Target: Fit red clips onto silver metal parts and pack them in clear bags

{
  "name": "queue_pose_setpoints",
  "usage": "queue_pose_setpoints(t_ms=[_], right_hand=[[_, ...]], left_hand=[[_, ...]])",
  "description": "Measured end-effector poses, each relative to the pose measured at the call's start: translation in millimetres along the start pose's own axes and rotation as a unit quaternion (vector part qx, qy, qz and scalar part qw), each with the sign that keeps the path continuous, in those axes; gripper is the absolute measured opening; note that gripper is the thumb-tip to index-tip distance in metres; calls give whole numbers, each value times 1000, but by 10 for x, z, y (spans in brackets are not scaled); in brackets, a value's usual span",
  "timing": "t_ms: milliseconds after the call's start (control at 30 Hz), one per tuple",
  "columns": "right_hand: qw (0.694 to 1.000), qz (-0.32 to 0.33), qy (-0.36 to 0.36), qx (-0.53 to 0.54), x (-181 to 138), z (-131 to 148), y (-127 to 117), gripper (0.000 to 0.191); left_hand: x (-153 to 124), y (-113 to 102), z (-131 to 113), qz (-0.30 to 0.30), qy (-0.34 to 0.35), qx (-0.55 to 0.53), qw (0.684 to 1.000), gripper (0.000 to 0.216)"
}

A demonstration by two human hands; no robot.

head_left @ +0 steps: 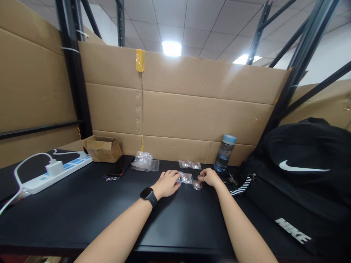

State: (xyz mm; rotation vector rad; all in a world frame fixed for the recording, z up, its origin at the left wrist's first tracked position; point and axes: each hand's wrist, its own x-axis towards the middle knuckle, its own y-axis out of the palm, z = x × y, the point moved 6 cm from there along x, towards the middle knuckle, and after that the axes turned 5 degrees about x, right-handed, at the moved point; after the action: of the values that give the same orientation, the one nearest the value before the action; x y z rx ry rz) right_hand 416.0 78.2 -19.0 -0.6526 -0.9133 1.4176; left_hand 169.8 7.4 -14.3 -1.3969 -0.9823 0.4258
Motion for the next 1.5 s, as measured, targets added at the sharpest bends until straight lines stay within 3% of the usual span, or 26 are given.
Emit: queue_pose_setpoints(t_ms=[200, 467, 567, 633, 700, 933, 1033, 1100, 1167, 1267, 1500], right_hand=[[1000, 21, 9, 5, 37, -84, -3, 50], [999, 5, -2, 41, 40, -63, -79, 51], [986, 17, -50, 160, -46, 40, -141, 52], [960, 55, -88, 260, -103, 117, -139, 51], [945, 108, -109, 289, -143, 167, -90, 51], [960, 178, -161, 144, -206, 303, 22, 23], [968, 107, -204, 101, -247, 493, 9, 25], [965, 61, -237, 94, -274, 657, 58, 38], [961, 78, -260, 60, -295, 807, 215, 46], [960, 90, -265, 3, -297, 934, 395, 40], [967, 48, -250, -29, -319, 942, 344, 27]], left_hand=[[0, 2, 3, 2, -2, 0, 1000, 41], [6, 29, 24, -9, 4, -1, 1000, 41], [6, 27, 23, -11, 2, -2, 1000, 40], [4, 23, 20, -10, 1, -2, 1000, 40], [1, 21, 16, -6, 0, -2, 1000, 40], [-8, -14, 5, -8, 0, 1, 1000, 40], [-14, -29, -8, -7, 0, 5, 1000, 40], [-18, -35, -11, -6, -4, 7, 1000, 42], [-21, -39, -5, -7, -13, 9, 1000, 42], [-24, -39, 19, -3, -33, 10, 999, 41], [-11, -102, 14, -29, -20, 2, 999, 41]])
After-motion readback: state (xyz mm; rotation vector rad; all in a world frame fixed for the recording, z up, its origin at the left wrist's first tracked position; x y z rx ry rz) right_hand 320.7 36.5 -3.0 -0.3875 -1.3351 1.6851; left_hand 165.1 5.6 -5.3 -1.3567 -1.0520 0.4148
